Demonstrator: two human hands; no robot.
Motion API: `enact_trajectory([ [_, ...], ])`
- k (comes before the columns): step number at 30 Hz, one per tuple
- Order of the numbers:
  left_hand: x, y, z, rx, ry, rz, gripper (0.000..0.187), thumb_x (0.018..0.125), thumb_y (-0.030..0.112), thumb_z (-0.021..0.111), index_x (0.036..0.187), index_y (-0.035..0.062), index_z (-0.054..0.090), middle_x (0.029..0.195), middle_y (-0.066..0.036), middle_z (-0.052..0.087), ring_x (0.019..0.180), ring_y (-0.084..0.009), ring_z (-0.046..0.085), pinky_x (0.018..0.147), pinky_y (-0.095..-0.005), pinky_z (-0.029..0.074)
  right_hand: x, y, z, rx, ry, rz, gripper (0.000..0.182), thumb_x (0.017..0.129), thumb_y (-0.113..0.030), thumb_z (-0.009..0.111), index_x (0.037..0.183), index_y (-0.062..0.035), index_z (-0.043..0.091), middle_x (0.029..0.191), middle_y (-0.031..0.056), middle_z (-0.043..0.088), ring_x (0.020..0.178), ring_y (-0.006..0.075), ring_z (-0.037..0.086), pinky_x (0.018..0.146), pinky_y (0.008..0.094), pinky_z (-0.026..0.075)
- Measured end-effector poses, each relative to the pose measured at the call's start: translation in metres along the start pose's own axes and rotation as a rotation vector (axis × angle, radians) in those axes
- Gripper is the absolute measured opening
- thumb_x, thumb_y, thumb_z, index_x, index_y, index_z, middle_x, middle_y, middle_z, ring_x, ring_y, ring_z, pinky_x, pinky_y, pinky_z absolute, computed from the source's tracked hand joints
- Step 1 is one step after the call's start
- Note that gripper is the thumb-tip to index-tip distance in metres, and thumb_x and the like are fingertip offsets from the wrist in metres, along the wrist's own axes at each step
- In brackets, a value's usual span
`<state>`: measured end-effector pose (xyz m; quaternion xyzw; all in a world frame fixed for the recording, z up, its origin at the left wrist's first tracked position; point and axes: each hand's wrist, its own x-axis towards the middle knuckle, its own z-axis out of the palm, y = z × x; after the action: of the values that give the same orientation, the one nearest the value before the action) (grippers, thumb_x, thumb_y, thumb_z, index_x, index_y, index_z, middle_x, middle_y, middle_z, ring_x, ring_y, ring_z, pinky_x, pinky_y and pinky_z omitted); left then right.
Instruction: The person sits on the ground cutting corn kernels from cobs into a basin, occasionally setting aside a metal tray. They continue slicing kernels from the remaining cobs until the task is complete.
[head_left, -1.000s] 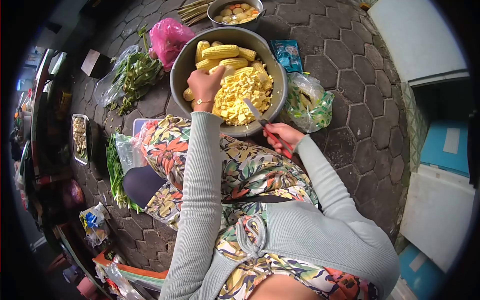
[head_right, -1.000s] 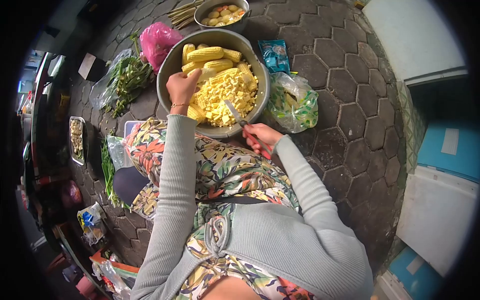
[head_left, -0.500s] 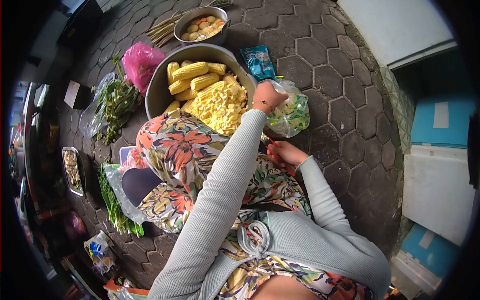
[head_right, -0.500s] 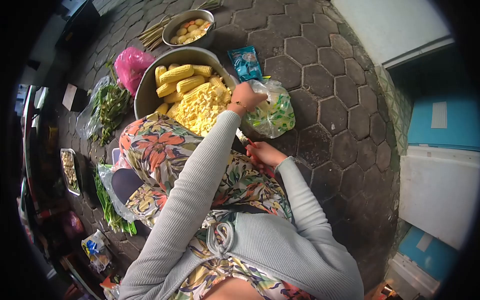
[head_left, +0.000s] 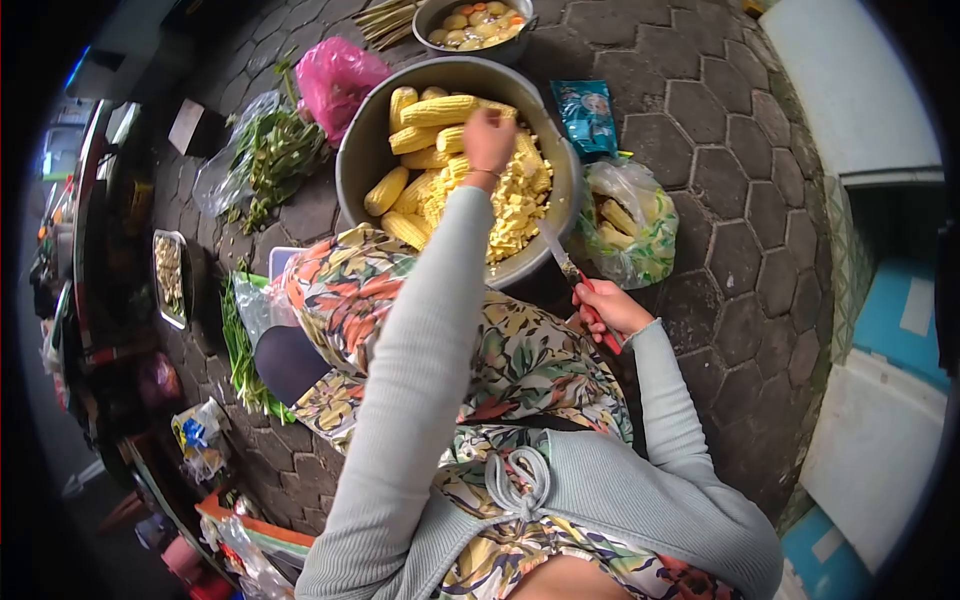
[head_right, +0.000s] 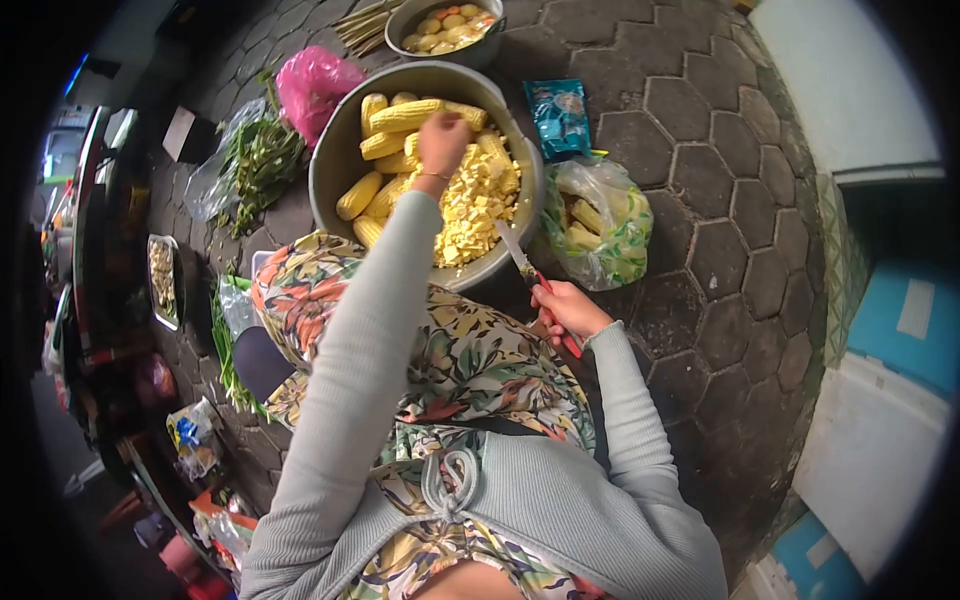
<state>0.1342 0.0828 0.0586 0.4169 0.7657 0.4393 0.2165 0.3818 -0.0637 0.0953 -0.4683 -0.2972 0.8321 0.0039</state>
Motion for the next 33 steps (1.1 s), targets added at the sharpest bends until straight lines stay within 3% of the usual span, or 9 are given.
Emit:
enact_trajectory([
  [6,0.012,-0.120,-0.106,0.405,0.141,0.043,0.016,0.065,0.011,0.056,0.077,0.0016,0.060,0.075,-0.015,0.061,0.073,-0.0285,0.059,0.068,-0.0337,0.046,0.029,-0.017,0.009,-0.060,-0.094,0.048,0.024,0.089,-0.030,0.039,0.082,-0.0075,0.040,0.052,-0.0017,0.039,0.037,0.0043,0.034,0.035,0.0227,0.036],
  [8,0.004,-0.154,-0.134,0.614,-0.071,-0.021,0.017,0.062,0.009,0.057,0.077,0.0019,0.059,0.079,-0.014,0.059,0.078,-0.0305,0.056,0.069,-0.0356,0.045,0.038,-0.020,0.011,-0.100,-0.108,0.044,0.024,0.089,-0.030,0.039,0.082,-0.0078,0.040,0.052,-0.0019,0.039,0.037,0.0041,0.034,0.035,0.0224,0.036],
  [11,-0.015,-0.141,-0.149,0.629,-0.161,0.263,0.019,0.059,0.005,0.058,0.077,0.0037,0.056,0.084,-0.014,0.052,0.085,-0.0304,0.051,0.072,-0.0360,0.044,0.051,-0.022,0.014,-0.120,-0.116,0.056,0.023,0.089,-0.030,0.039,0.081,-0.0083,0.040,0.052,-0.0017,0.039,0.036,0.0042,0.034,0.034,0.0224,0.036],
  [14,-0.029,-0.100,-0.149,0.789,-0.270,0.163,0.024,0.055,0.007,0.061,0.078,0.0059,0.057,0.089,-0.014,0.048,0.090,-0.0307,0.047,0.073,-0.0361,0.045,0.055,-0.022,0.018,-0.132,-0.115,0.067,0.024,0.089,-0.031,0.039,0.081,-0.0083,0.040,0.052,-0.0016,0.039,0.036,0.0046,0.035,0.034,0.0227,0.036],
  [15,-0.032,-0.098,-0.147,0.765,-0.549,0.084,0.033,0.051,0.008,0.062,0.083,0.0085,0.054,0.091,-0.012,0.046,0.091,-0.0310,0.044,0.076,-0.0365,0.042,0.057,-0.024,0.020,-0.123,-0.120,0.082,0.024,0.089,-0.031,0.040,0.081,-0.0082,0.040,0.052,-0.0015,0.039,0.036,0.0047,0.035,0.034,0.0228,0.036],
  [19,-0.054,-0.116,-0.122,1.220,-0.806,0.516,0.031,0.053,0.013,0.064,0.084,0.0149,0.059,0.092,-0.006,0.048,0.096,-0.0222,0.042,0.071,-0.0339,0.041,0.060,-0.031,0.030,-0.145,-0.107,0.060,0.024,0.089,-0.032,0.040,0.082,-0.0081,0.040,0.052,-0.0015,0.039,0.036,0.0046,0.034,0.034,0.0229,0.036],
  [25,-0.043,-0.106,-0.096,1.520,-1.249,0.420,0.022,0.079,0.022,0.053,0.098,0.0149,0.060,0.095,-0.003,0.061,0.087,-0.0216,0.057,0.072,-0.0407,0.037,0.044,-0.034,0.028,-0.102,-0.027,-0.007,0.023,0.089,-0.031,0.040,0.082,-0.0086,0.040,0.053,-0.0019,0.039,0.036,0.0045,0.034,0.034,0.0222,0.036],
  [32,-0.046,-0.095,-0.115,1.516,-1.167,0.630,0.019,0.074,0.020,0.058,0.092,0.0144,0.062,0.096,-0.001,0.056,0.092,-0.0183,0.054,0.070,-0.0388,0.039,0.046,-0.029,0.026,-0.138,0.014,0.000,0.024,0.089,-0.031,0.040,0.082,-0.0080,0.040,0.053,-0.0011,0.040,0.036,0.0051,0.034,0.034,0.0230,0.036],
  [33,-0.045,-0.097,-0.119,1.455,-1.132,0.646,0.032,0.062,0.027,0.067,0.091,0.0147,0.063,0.096,-0.002,0.055,0.094,-0.0178,0.052,0.069,-0.0361,0.041,0.047,-0.031,0.029,-0.149,0.011,-0.002,0.024,0.089,-0.031,0.040,0.082,-0.0080,0.040,0.052,-0.0010,0.040,0.036,0.0054,0.034,0.034,0.0233,0.036],
])
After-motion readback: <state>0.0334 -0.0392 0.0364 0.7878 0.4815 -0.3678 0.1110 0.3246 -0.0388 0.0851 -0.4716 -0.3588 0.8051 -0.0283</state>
